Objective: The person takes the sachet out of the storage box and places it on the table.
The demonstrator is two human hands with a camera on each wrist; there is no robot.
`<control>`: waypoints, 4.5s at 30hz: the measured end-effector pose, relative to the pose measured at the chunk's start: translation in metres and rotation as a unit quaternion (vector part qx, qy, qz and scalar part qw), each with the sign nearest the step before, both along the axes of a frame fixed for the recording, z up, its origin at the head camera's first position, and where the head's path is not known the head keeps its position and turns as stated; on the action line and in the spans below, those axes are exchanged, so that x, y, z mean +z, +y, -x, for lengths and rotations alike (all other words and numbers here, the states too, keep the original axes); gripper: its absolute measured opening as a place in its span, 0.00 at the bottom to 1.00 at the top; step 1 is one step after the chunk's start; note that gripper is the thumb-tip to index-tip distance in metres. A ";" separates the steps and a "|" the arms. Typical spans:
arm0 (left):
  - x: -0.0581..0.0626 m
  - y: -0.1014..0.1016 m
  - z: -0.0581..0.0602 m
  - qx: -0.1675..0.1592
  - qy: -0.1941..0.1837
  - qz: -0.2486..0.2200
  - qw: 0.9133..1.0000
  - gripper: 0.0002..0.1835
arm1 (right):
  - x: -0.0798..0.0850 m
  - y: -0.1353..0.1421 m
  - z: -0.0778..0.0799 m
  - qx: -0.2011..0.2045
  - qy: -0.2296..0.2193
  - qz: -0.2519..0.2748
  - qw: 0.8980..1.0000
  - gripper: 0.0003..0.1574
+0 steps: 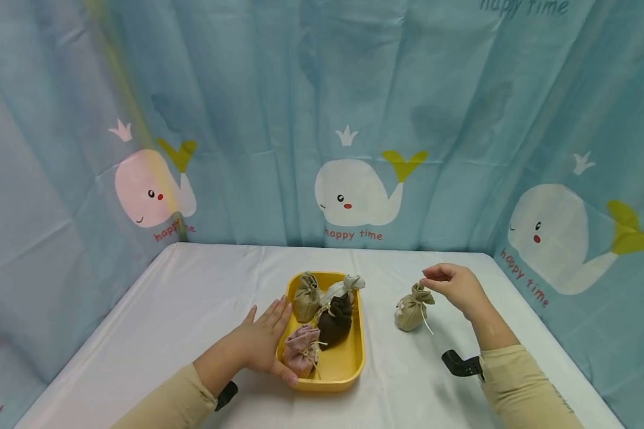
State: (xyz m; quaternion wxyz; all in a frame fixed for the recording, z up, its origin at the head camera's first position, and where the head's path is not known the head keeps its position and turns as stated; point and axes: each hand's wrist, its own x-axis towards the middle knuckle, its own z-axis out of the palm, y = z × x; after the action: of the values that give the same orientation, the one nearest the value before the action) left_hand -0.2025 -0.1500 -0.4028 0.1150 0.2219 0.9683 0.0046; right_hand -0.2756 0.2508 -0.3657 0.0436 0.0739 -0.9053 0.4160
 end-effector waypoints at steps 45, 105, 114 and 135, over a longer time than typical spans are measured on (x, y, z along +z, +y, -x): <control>0.001 0.001 -0.001 0.006 -0.001 -0.002 1.000 0.75 | -0.014 -0.107 0.002 0.147 -0.053 -0.025 0.987 0.10; -0.004 0.001 0.002 0.006 -0.012 -0.013 1.000 0.76 | -0.028 -0.157 -0.005 0.112 0.030 -0.105 0.988 0.08; -0.003 0.000 0.001 0.008 -0.008 -0.007 1.000 0.75 | -0.017 -0.153 -0.008 0.117 0.029 -0.070 0.990 0.07; 0.001 0.001 0.000 0.006 -0.009 -0.014 1.000 0.75 | 0.008 -0.131 -0.015 0.079 -0.004 -0.028 0.996 0.04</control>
State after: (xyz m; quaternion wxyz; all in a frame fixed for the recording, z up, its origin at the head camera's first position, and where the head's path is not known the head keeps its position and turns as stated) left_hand -0.2023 -0.1487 -0.4020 0.1207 0.2180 0.9682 0.0209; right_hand -0.2609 0.1197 -0.3576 0.0047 0.1449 -0.9081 0.3929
